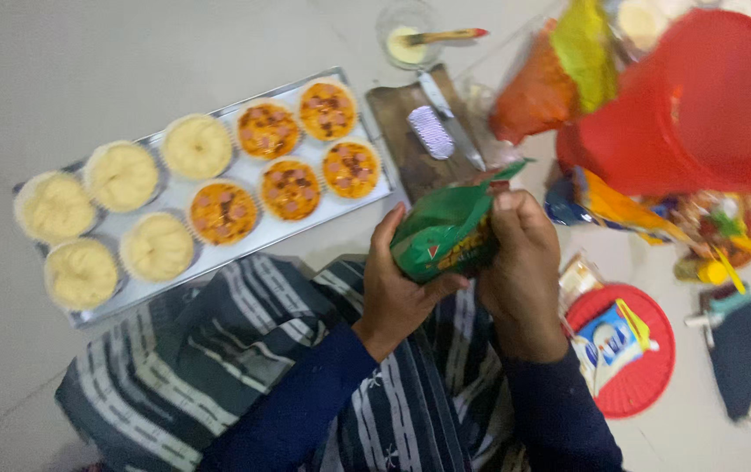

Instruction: The person fills a piping bag with mayonnaise and pipes decorative lines onto several prepared pastries on a tray.

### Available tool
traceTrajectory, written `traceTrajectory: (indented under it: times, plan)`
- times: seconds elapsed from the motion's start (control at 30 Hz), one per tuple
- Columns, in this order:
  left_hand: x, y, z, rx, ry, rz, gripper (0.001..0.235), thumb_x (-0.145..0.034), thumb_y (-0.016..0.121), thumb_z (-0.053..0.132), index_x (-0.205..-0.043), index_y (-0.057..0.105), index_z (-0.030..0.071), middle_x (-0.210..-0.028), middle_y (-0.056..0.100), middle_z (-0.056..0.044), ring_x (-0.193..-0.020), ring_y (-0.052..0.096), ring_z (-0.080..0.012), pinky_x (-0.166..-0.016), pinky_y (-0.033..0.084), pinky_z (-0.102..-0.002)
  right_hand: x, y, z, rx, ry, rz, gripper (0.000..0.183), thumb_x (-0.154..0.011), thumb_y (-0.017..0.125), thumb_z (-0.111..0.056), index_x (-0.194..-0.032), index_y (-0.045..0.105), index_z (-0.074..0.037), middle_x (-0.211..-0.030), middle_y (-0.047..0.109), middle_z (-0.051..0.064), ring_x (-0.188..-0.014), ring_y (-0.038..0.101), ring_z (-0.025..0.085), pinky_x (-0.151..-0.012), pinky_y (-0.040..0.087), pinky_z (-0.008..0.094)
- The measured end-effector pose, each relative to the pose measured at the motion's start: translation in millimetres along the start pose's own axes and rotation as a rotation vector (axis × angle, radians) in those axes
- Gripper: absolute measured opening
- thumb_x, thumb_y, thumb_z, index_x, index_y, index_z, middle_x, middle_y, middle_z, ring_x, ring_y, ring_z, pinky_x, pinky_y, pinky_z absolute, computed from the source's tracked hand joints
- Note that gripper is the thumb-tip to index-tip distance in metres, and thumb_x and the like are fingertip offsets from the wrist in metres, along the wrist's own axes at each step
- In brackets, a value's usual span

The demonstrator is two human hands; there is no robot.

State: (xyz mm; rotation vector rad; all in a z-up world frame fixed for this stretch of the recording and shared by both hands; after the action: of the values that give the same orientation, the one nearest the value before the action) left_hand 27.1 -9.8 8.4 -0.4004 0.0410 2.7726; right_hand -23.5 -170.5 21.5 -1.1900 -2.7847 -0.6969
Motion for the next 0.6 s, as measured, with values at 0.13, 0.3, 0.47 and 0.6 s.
traceTrajectory:
  times: [0.13, 0.3, 0.47, 0.6]
  plan:
    - [-3, -23, -7, 0.141, -0.096, 0.036, 0.094, -0.068, 0.087, 0.049, -0.136, 0.047, -0.001, -0.115, 0.064, -0.024, -0.108, 0.065, -0.0412, -0.092, 0.05, -0.052, 20, 29, 7, 0.118, -0.002, 0.062, 0.017, -0.103, 0.055, -0.02, -0.088, 0.051, -0.012, -0.073, 0.065, 0.011, -0.058, 0.067, 0.023, -0.046, 0.055, 0.032]
    - [-7, -35, -31, 0.421, -0.218, 0.097, 0.055, -0.078, 0.083, 0.035, -0.118, 0.058, 0.006, -0.103, 0.07, -0.015, -0.098, 0.066, -0.0188, -0.08, 0.052, -0.039, 24, 26, 9, 0.593, -0.281, -0.126, 0.028, -0.106, 0.056, -0.022, -0.086, 0.053, -0.003, -0.08, 0.06, 0.014, -0.071, 0.062, 0.022, -0.06, 0.046, 0.031]
    - [-14, -51, -31, 0.474, -0.254, 0.076, 0.047, -0.078, 0.081, 0.034, -0.113, 0.06, 0.01, -0.096, 0.069, -0.009, -0.091, 0.065, -0.0149, -0.073, 0.052, -0.037, 27, 59, 0, 0.755, -0.298, -0.512, 0.056, -0.079, 0.072, -0.029, -0.118, 0.047, 0.001, -0.114, 0.05, 0.018, -0.106, 0.049, 0.026, -0.097, 0.04, 0.04]
    - [-13, -60, -24, 0.329, -0.341, -0.057, 0.057, -0.082, 0.069, 0.051, -0.121, 0.057, 0.01, -0.108, 0.066, -0.008, -0.096, 0.063, -0.0173, -0.084, 0.052, -0.032, 22, 15, 40, 0.701, 0.134, -0.651, 0.14, -0.046, 0.081, -0.047, -0.16, 0.011, -0.005, -0.142, 0.05, 0.012, -0.124, 0.051, 0.02, -0.108, 0.041, 0.037]
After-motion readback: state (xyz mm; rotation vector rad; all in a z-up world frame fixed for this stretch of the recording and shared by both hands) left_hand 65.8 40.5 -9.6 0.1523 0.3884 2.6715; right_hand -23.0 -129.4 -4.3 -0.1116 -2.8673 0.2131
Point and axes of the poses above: each hand's wrist, its own x-axis away from the middle knuckle, its own y-axis out of the palm, z = x × y, the point moved 3 cm from there along -x, towards the middle knuckle
